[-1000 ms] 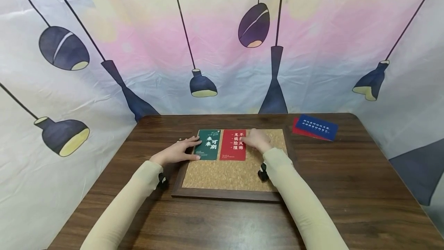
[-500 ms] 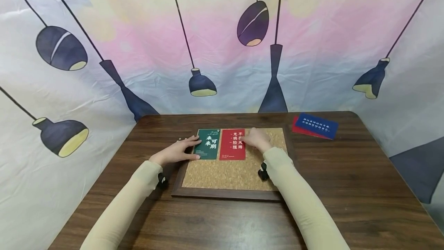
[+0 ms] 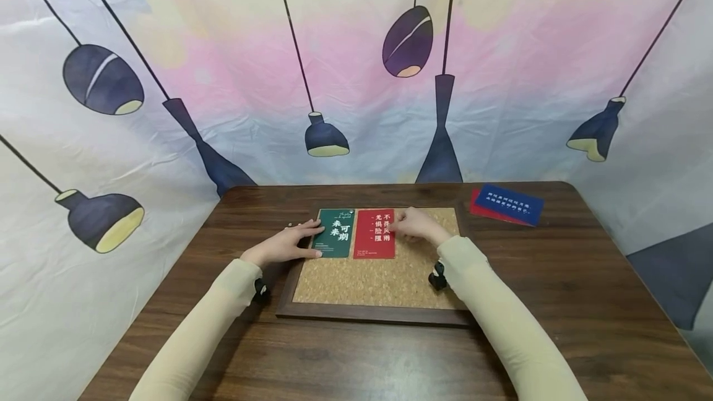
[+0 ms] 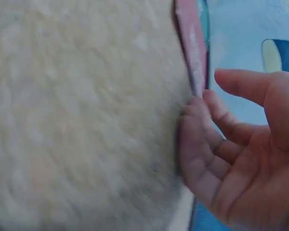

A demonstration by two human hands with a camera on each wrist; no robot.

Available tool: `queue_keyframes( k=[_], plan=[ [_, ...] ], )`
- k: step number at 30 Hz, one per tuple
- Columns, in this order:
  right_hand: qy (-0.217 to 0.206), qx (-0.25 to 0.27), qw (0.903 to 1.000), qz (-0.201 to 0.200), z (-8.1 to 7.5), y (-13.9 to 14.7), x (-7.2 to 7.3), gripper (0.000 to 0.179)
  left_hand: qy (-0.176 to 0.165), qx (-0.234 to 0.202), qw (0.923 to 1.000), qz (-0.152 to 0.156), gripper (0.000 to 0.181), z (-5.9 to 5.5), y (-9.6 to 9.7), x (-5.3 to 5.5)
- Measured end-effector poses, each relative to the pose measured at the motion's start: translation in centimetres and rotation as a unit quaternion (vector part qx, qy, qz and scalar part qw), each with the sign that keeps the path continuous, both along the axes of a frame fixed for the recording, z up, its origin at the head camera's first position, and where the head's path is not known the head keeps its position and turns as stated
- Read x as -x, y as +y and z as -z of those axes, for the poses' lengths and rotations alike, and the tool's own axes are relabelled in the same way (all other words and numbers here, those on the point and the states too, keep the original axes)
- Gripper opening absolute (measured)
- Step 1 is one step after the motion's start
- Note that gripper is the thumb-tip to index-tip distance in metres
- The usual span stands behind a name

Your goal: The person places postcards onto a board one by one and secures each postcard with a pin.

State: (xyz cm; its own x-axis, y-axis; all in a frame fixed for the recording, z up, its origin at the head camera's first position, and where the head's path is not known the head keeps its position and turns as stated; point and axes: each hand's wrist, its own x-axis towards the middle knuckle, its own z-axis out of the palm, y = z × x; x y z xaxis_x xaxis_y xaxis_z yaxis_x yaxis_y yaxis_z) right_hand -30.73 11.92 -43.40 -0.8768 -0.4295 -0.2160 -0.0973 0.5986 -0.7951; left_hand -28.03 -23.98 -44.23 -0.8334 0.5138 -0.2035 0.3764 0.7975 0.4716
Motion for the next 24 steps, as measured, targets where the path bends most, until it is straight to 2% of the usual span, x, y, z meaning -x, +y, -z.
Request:
queue_keyframes(
  k=[4,8,14,16,20,24],
  plan=[
    [0.04,-0.032,0.9977,-0.045,-0.7,0.3,-0.4,0.018,0.0,0.002,1.0,-0.005,0.079,0.3,0.0,0.0],
    [0.099,-0.069,0.9902,-0.07,-0.9,0.2,-0.7,0.015,0.002,0.001,1.0,-0.003,0.079,0.3,0.0,-0.1],
    [0.212,-0.11,0.9654,-0.105,-0.4,-0.2,-1.9,0.026,0.001,0.002,1.0,0.004,0.079,0.1,0.1,-0.1],
    [0.233,-0.123,0.9584,-0.11,-0.4,-0.5,-2.4,0.034,-0.002,0.0,1.0,0.004,0.078,0.0,0.2,-0.1],
    [0.235,-0.162,0.9496,-0.13,-0.4,-1.1,-3.2,0.048,0.0,-0.002,1.0,0.002,0.077,-0.2,0.2,-0.1],
    [0.205,-0.208,0.9406,-0.173,-0.5,-1.5,-4.0,0.057,0.002,-0.005,1.0,0.0,0.077,-0.2,0.2,-0.2]
  ],
)
